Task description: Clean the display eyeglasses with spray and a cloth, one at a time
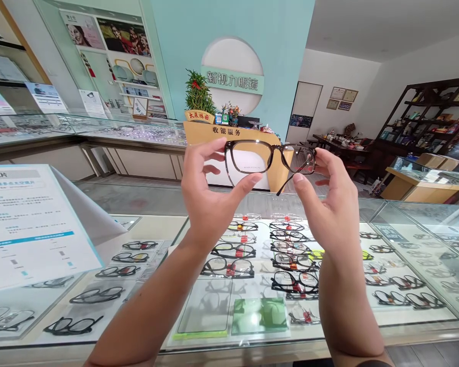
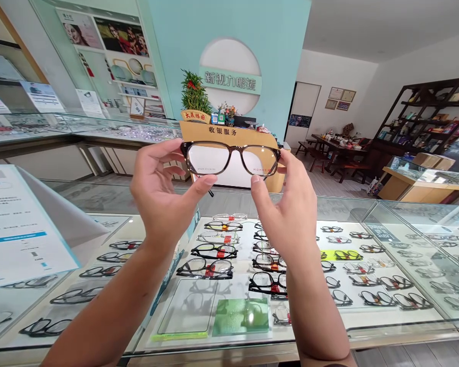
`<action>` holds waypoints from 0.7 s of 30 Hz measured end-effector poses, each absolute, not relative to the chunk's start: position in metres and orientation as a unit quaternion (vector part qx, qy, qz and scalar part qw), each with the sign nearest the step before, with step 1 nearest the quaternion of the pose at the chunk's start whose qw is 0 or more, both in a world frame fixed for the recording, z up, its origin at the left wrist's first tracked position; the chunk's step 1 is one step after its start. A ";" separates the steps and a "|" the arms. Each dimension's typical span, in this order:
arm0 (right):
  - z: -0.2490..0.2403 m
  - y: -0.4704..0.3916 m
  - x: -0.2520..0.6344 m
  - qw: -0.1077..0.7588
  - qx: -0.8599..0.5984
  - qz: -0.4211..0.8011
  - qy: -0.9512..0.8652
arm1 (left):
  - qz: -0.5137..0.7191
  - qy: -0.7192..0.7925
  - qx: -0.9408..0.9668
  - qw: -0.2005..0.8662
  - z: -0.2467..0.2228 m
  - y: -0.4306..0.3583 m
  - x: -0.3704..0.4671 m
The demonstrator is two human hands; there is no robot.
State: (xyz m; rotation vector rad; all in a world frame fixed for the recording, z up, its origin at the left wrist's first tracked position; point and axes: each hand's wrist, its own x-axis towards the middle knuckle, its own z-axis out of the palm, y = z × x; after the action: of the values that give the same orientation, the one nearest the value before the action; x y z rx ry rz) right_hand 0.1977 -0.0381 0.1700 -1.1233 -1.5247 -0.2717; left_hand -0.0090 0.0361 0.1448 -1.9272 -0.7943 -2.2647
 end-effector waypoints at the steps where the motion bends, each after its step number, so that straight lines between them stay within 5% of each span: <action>1: 0.170 -0.038 0.198 0.579 -0.477 -0.119 -0.650 | -0.734 -0.260 -0.627 0.027 0.145 0.037 -0.009; 21: 0.169 -0.040 0.202 0.578 -0.480 -0.140 -0.645 | -0.725 -0.273 -0.631 -0.036 0.146 0.034 -0.004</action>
State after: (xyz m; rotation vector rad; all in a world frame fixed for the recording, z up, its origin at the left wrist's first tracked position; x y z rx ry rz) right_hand 0.2024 -0.0397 0.1694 -1.1222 -1.5089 -0.3263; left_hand -0.0044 0.0336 0.1462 -2.0295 -0.8786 -2.3310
